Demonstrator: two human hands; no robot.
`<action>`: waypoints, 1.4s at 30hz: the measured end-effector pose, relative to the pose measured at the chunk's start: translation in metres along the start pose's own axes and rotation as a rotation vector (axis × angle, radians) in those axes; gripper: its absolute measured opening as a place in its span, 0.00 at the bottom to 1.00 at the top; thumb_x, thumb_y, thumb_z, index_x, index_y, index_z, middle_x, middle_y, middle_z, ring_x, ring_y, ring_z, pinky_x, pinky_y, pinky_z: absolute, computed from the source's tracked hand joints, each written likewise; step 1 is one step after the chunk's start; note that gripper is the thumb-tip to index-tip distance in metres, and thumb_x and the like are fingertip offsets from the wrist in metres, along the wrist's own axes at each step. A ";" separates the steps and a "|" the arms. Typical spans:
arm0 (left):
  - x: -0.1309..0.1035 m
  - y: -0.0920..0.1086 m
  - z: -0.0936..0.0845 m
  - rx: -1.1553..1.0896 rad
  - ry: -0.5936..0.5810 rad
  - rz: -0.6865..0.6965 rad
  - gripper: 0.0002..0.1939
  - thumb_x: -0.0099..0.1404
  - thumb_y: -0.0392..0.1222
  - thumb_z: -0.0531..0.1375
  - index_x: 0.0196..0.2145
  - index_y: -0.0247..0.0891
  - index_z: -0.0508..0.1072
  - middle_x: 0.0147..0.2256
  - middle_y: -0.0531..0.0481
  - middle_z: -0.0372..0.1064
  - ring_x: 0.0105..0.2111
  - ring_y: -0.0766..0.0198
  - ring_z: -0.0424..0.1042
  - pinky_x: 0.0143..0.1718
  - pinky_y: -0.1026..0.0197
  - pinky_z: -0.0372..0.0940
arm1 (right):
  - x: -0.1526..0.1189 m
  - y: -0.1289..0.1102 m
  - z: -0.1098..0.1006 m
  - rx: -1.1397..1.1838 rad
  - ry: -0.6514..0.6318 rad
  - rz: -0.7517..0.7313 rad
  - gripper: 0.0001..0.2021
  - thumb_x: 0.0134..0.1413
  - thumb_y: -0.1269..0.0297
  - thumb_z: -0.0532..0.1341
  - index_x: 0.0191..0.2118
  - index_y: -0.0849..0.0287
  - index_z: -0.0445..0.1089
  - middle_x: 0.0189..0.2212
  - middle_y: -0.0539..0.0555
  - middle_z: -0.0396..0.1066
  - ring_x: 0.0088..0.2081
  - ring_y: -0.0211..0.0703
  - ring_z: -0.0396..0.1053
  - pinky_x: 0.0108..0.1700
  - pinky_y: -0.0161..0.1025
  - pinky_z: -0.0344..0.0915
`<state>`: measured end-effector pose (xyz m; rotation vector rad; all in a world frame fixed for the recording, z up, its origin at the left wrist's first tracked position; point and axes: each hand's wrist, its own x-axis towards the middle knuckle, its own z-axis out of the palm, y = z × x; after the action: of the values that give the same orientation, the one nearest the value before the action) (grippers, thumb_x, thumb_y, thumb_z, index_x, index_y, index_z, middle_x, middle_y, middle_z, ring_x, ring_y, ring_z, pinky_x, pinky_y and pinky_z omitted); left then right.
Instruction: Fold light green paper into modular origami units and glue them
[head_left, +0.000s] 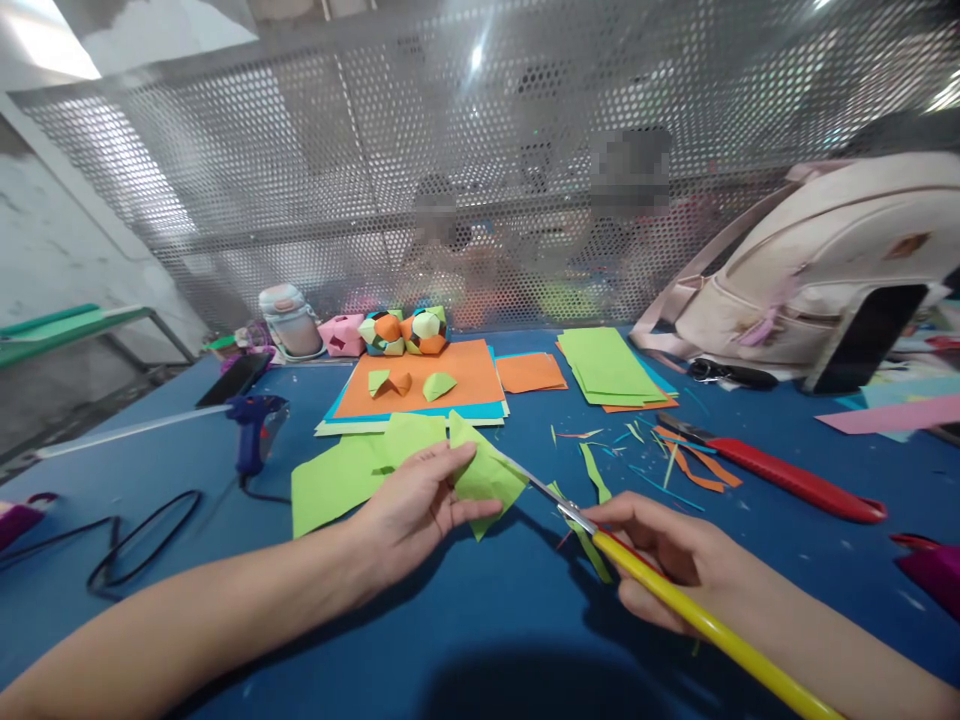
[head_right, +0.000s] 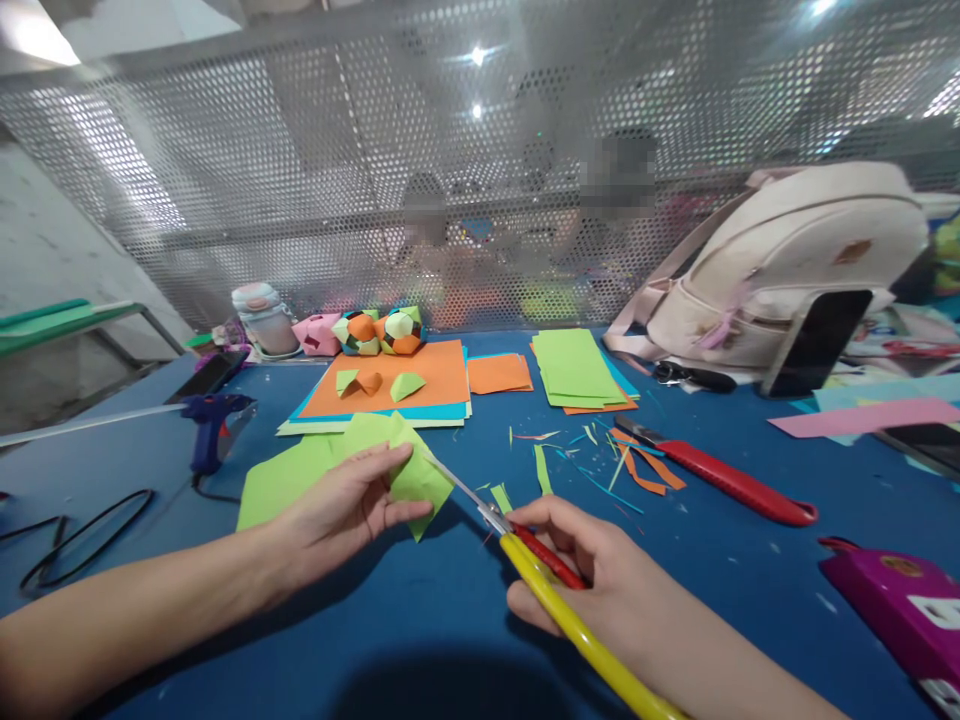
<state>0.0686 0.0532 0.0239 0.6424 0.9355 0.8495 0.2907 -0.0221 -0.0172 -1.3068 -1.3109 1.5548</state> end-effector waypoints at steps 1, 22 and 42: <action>0.000 0.000 0.000 0.000 -0.005 0.003 0.03 0.62 0.31 0.56 0.31 0.29 0.69 0.29 0.46 0.68 0.27 0.65 0.73 0.27 0.60 0.75 | -0.001 -0.001 0.000 -0.012 0.005 0.010 0.20 0.39 0.55 0.68 0.40 0.55 0.68 0.22 0.44 0.58 0.19 0.29 0.51 0.21 0.31 0.51; -0.003 -0.003 0.001 -0.011 0.019 0.024 0.01 0.60 0.31 0.58 0.31 0.30 0.69 0.32 0.45 0.70 0.29 0.63 0.73 0.29 0.59 0.75 | -0.005 -0.017 0.006 -0.205 0.111 0.102 0.21 0.30 0.59 0.69 0.38 0.55 0.71 0.22 0.46 0.61 0.25 0.36 0.58 0.27 0.33 0.58; -0.009 -0.012 0.004 -0.010 0.014 0.008 0.04 0.61 0.32 0.57 0.29 0.30 0.70 0.29 0.46 0.71 0.28 0.65 0.74 0.29 0.62 0.74 | -0.003 -0.011 0.013 -0.262 0.123 0.045 0.21 0.34 0.57 0.68 0.39 0.54 0.71 0.24 0.47 0.64 0.25 0.37 0.59 0.27 0.34 0.59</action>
<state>0.0735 0.0392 0.0200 0.6328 0.9416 0.8661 0.2783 -0.0259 -0.0060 -1.5765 -1.4515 1.3414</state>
